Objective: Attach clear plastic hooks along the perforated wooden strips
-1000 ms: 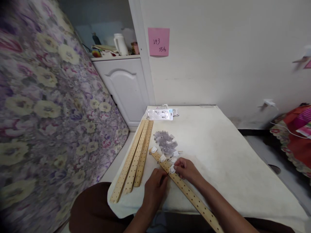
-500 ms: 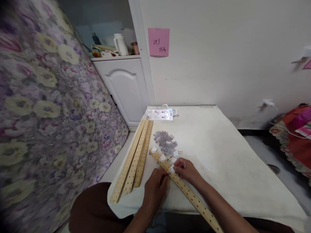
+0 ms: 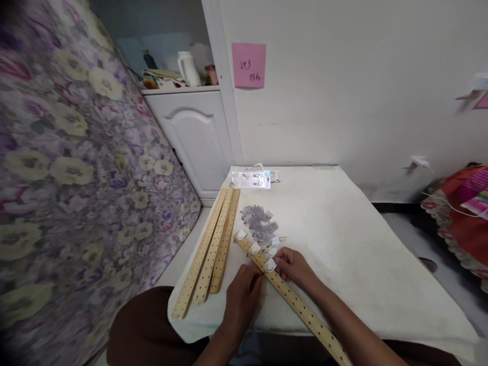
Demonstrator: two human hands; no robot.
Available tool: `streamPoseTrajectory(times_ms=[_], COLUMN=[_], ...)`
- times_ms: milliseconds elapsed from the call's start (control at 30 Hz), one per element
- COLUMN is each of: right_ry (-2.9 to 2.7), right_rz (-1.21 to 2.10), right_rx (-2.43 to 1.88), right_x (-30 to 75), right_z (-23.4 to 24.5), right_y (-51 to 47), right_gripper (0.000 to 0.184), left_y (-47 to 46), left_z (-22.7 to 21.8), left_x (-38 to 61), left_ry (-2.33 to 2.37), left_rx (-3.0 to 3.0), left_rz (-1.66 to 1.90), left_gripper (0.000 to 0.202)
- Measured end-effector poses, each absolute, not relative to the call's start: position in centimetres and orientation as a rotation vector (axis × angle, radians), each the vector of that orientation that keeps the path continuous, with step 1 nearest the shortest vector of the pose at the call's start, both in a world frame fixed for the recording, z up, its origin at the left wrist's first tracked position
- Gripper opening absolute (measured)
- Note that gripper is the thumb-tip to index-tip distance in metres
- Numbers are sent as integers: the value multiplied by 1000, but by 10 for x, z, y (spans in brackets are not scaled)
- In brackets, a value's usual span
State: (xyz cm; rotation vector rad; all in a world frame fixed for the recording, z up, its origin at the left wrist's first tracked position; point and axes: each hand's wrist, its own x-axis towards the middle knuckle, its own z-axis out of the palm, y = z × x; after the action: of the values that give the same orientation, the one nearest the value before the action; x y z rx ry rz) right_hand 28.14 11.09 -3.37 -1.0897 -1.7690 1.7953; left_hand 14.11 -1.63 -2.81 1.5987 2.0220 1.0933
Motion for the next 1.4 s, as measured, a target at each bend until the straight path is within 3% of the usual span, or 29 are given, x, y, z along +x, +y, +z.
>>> streamPoseTrajectory(times_ms=[367, 567, 667, 933, 1133, 1400], right_ry=[-1702, -1984, -2039, -2022, -1969, -1804], right_rz=[1788, 1096, 921, 904, 928, 1172], right_rx=[-1043, -1126, -1136, -1181, -1262, -1253], right_x=[287, 289, 285, 269, 263, 274], right_z=[-41, -35, -36, -41, -40, -43], right_y=[113, 122, 130, 143, 147, 153], right_gripper=[22, 9, 14, 23, 7, 11], left_y=[-17, -16, -16, -16, -17, -17], left_z=[-27, -24, -23, -26, -27, -29], left_x=[140, 140, 140, 139, 138, 139], left_ry=[2035, 2038, 2033, 2006, 2008, 2038], left_rx=[1591, 1594, 1594, 1567, 1569, 1597], left_rz=[1085, 1100, 1121, 1099, 1104, 1119], left_gripper=[12, 14, 13, 13, 13, 14])
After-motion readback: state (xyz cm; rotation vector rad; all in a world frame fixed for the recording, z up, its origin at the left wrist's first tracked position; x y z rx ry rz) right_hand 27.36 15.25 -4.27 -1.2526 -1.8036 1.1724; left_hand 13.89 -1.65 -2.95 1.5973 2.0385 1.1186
